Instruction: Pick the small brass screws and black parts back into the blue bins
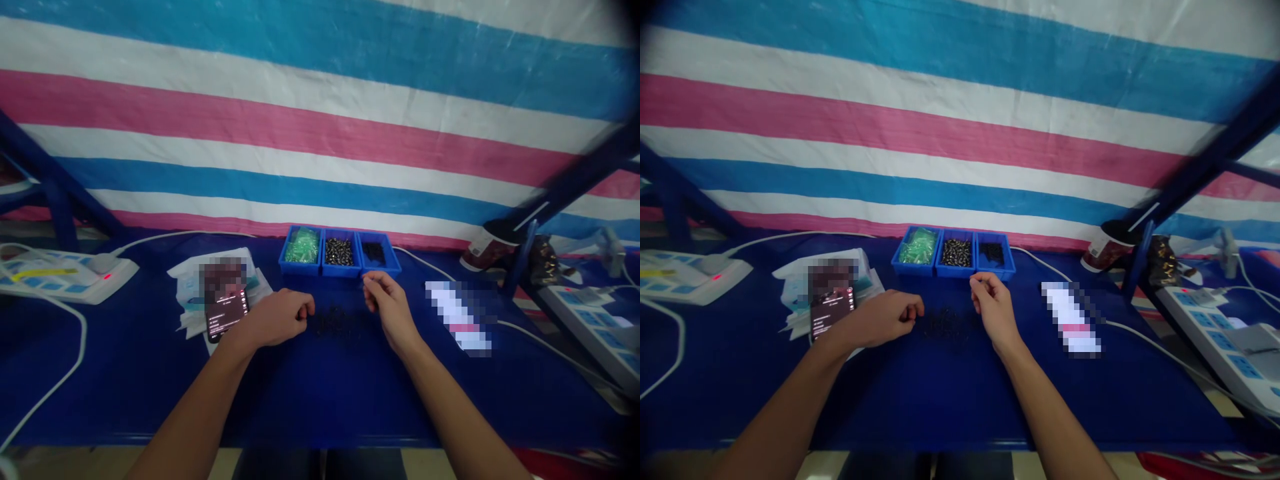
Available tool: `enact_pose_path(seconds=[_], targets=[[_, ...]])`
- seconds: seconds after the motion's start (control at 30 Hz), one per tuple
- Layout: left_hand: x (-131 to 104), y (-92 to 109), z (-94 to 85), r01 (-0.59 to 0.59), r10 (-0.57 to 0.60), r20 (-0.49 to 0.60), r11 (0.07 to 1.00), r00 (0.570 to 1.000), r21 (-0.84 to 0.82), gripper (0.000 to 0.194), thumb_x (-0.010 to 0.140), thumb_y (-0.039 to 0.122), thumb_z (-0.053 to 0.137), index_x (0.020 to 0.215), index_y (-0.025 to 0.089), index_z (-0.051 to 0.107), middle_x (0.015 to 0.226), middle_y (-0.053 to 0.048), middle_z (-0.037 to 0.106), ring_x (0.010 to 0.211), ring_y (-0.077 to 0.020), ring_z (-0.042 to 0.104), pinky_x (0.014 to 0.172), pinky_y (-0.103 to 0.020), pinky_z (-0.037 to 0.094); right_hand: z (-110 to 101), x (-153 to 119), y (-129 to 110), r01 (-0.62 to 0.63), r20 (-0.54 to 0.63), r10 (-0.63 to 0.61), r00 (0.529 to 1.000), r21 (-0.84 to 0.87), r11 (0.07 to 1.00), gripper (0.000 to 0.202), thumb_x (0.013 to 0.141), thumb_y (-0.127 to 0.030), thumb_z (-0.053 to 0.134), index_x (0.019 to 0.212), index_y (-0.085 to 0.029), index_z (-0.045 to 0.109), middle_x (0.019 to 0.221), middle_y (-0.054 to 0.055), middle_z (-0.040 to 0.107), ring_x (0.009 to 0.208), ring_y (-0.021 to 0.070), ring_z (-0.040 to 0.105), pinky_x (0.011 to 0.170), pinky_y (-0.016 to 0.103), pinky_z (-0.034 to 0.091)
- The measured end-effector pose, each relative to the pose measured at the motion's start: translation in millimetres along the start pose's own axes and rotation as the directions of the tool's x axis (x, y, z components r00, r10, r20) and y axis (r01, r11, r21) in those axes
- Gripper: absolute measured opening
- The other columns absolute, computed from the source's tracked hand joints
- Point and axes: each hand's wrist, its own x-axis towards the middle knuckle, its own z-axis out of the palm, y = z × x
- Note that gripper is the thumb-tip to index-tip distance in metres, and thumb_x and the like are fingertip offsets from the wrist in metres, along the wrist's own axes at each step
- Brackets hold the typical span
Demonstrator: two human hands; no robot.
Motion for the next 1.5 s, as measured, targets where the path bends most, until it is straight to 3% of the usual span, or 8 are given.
enact_pose_path(seconds=[0.1, 0.23, 0.37, 0.5, 0.63, 1.27, 1.4, 1.5], targets=[[1, -2, 0.0, -0.009, 0.009, -0.02, 1.0, 1.0, -0.012, 0.02, 0.075, 0.017, 0.051, 0.09, 0.022, 0.063, 0.079, 0.0, 0.068, 0.072, -0.0166, 0.06, 0.059, -0.027, 0.037, -1, -1, -3, 0.003, 0.008, -0.003, 1.0, -0.013, 1.0, 0.015, 0.085, -0.035, 0.062, 0.086, -0.02, 0.062, 0.063, -0.005, 0.048, 0.05, 0.0083, 0.04, 0.049, 0.025, 0.029], [5, 4, -0.6, -0.08, 0.072, -0.209, 0.996, 0.975, -0.028, 0.018, 0.077, 0.014, 0.051, 0.091, 0.02, 0.061, 0.078, 0.0, 0.065, 0.071, -0.0158, 0.059, 0.065, -0.029, 0.04, 0, -4, -4, 0.036, 0.056, -0.031, 0.998, -0.091, 0.995, 0.017, 0.086, -0.038, 0.061, 0.089, -0.021, 0.063, 0.064, -0.004, 0.05, 0.051, 0.0095, 0.042, 0.05, 0.025, 0.031], [9, 22, 3.2, -0.195, 0.129, -0.369, 0.969, 0.921, -0.149, 0.017, 0.083, 0.015, 0.051, 0.095, 0.021, 0.06, 0.084, -0.001, 0.065, 0.073, -0.015, 0.059, 0.071, -0.029, 0.044, 4, -9, -4, 0.067, 0.234, -0.007, 0.972, -0.253, 0.965, 0.024, 0.087, -0.044, 0.06, 0.088, -0.021, 0.065, 0.066, -0.003, 0.053, 0.055, 0.0114, 0.044, 0.053, 0.026, 0.032], [10, 36, 9.9, -0.315, 0.215, -0.417, 0.93, 0.883, -0.188, 0.01, 0.089, 0.019, 0.05, 0.088, 0.02, 0.06, 0.086, -0.001, 0.065, 0.077, -0.0143, 0.059, 0.073, -0.029, 0.045, 8, -14, -2, 0.141, 0.407, 0.013, 0.913, -0.345, 0.928, 0.036, 0.093, -0.048, 0.05, 0.073, -0.019, 0.059, 0.065, -0.002, 0.05, 0.057, 0.0112, 0.043, 0.055, 0.025, 0.032], [10, 37, 11.0, -0.346, 0.216, -0.465, 0.914, 0.859, -0.214, 0.006, 0.088, 0.017, 0.056, 0.088, 0.02, 0.061, 0.086, 0.0, 0.066, 0.078, -0.0131, 0.06, 0.074, -0.027, 0.046, 9, -17, -3, 0.169, 0.468, 0.011, 0.884, -0.342, 0.924, 0.037, 0.096, -0.046, 0.047, 0.073, -0.018, 0.056, 0.066, -0.003, 0.048, 0.058, 0.0104, 0.041, 0.055, 0.024, 0.031], [7, 41, 6.6, -0.396, 0.248, -0.457, 0.88, 0.854, -0.262, 0.01, 0.088, 0.023, 0.058, 0.092, 0.021, 0.067, 0.098, -0.003, 0.067, 0.078, -0.0125, 0.062, 0.066, -0.025, 0.05, 8, -16, -4, 0.094, 0.432, 0.016, 0.902, -0.232, 0.968, 0.037, 0.091, -0.047, 0.054, 0.067, -0.019, 0.055, 0.063, -0.003, 0.05, 0.056, 0.0108, 0.041, 0.055, 0.025, 0.03], [7, 41, 7.5, -0.424, 0.257, -0.493, 0.866, 0.831, -0.264, 0.016, 0.086, 0.028, 0.064, 0.101, 0.021, 0.066, 0.108, -0.005, 0.066, 0.082, -0.013, 0.064, 0.065, -0.024, 0.051, 7, -15, -6, 0.024, 0.431, 0.061, 0.9, -0.188, 0.982, 0.039, 0.09, -0.047, 0.055, 0.064, -0.018, 0.053, 0.058, -0.004, 0.047, 0.051, 0.0096, 0.037, 0.052, 0.025, 0.028], [6, 40, 5.0, -0.397, 0.221, -0.536, 0.886, 0.815, -0.238, 0.024, 0.086, 0.031, 0.066, 0.108, 0.021, 0.063, 0.11, -0.005, 0.065, 0.085, -0.0139, 0.063, 0.066, -0.025, 0.051, 3, -9, -7, -0.019, 0.285, 0.038, 0.958, -0.07, 0.997, 0.033, 0.087, -0.047, 0.059, 0.07, -0.019, 0.055, 0.058, -0.004, 0.048, 0.049, 0.009, 0.038, 0.049, 0.024, 0.028]])
